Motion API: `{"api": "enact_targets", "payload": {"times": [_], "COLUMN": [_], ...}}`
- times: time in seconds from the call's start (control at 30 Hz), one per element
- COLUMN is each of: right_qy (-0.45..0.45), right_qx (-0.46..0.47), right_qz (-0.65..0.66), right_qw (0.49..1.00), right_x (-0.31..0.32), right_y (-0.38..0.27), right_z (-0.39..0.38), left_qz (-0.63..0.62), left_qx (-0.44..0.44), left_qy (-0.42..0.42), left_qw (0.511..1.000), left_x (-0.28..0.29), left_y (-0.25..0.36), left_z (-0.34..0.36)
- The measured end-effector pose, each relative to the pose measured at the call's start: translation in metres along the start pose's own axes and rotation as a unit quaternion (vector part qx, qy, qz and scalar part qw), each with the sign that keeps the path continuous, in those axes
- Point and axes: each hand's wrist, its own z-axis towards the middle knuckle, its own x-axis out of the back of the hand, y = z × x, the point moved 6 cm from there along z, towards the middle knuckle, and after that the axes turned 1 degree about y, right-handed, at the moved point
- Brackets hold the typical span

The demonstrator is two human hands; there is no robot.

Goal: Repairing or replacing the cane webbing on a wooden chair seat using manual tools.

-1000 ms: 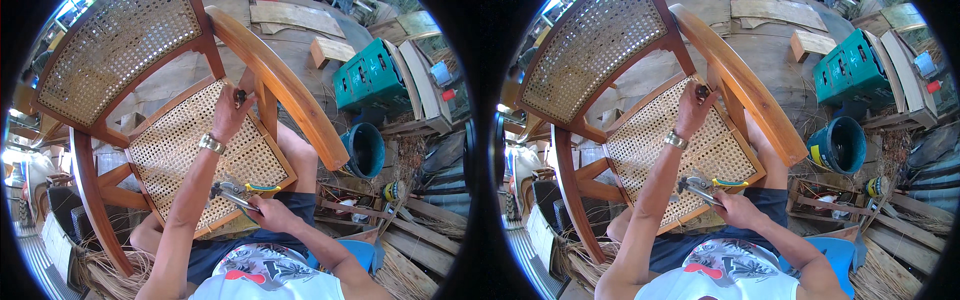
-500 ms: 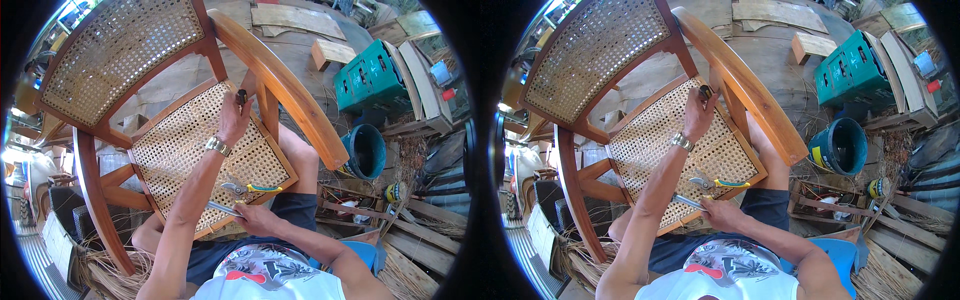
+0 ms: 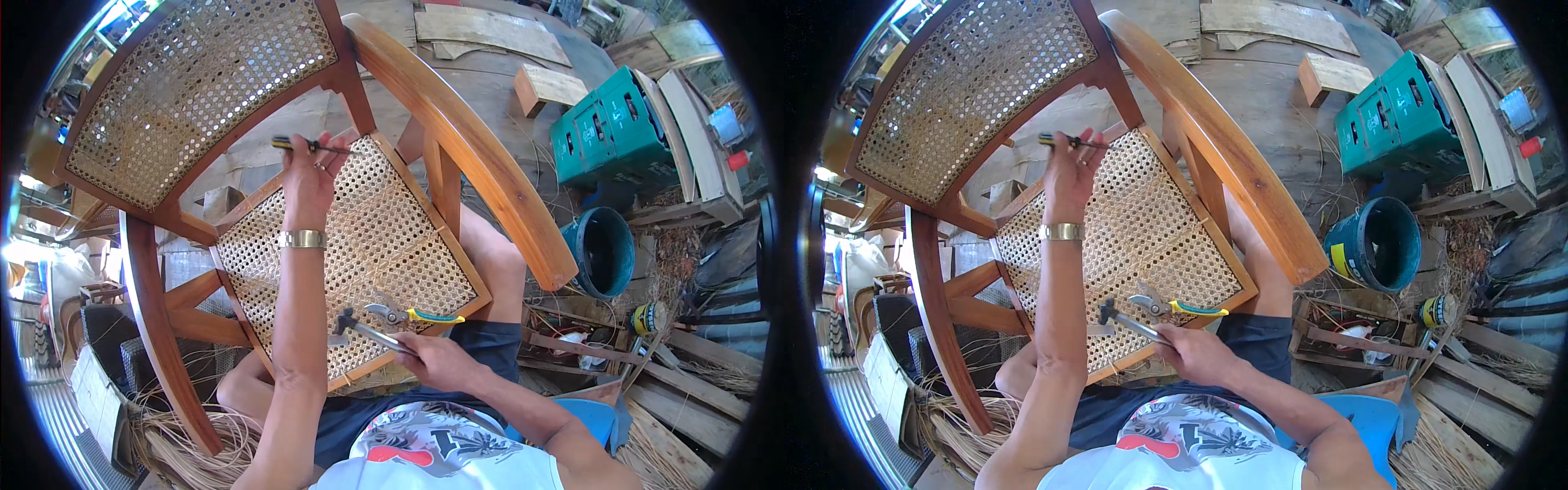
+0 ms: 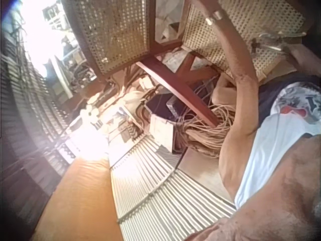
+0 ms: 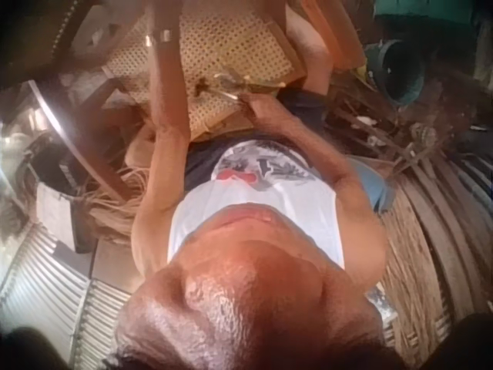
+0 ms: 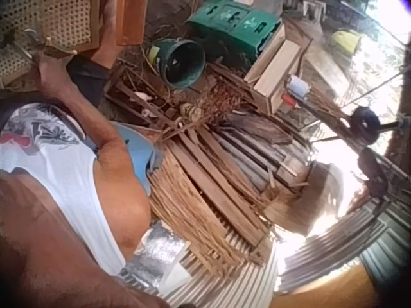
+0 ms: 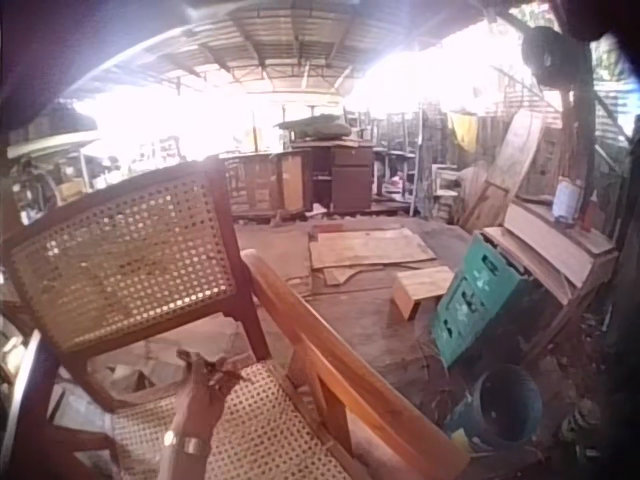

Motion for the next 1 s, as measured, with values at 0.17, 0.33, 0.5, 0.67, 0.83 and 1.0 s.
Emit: {"api": "enact_targets", "payload": {"times": [0.17,0.33,0.5,0.67,0.83,1.0], "right_qy": [0.025,0.009,-0.021,0.038,0.149,0.144], "right_qx": [-0.016,-0.058,-0.078,-0.086,-0.017,0.019], "right_qz": [-0.049,-0.185,-0.201,-0.155,-0.057,-0.168], "right_qw": [0.998,0.981,0.976,0.984,0.987,0.975], "right_x": [0.010,0.007,0.032,0.057,0.063,0.040], "right_y": [0.019,0.015,0.006,0.008,0.004,-0.007], "right_z": [0.007,0.009,0.004,0.018,0.029,0.019], "left_qz": [0.003,-0.073,-0.016,0.166,0.045,0.112], "left_qx": [0.098,0.175,0.065,0.033,0.110,0.077], "left_qy": [-0.020,-0.025,-0.034,-0.083,-0.030,-0.073], "left_qw": [0.995,0.982,0.997,0.982,0.992,0.988], "left_x": [0.022,0.017,0.016,0.005,0.016,0.027], "left_y": [-0.055,-0.087,-0.079,-0.078,-0.088,-0.107], "left_z": [0.000,-0.015,-0.018,-0.018,-0.016,-0.018]}}
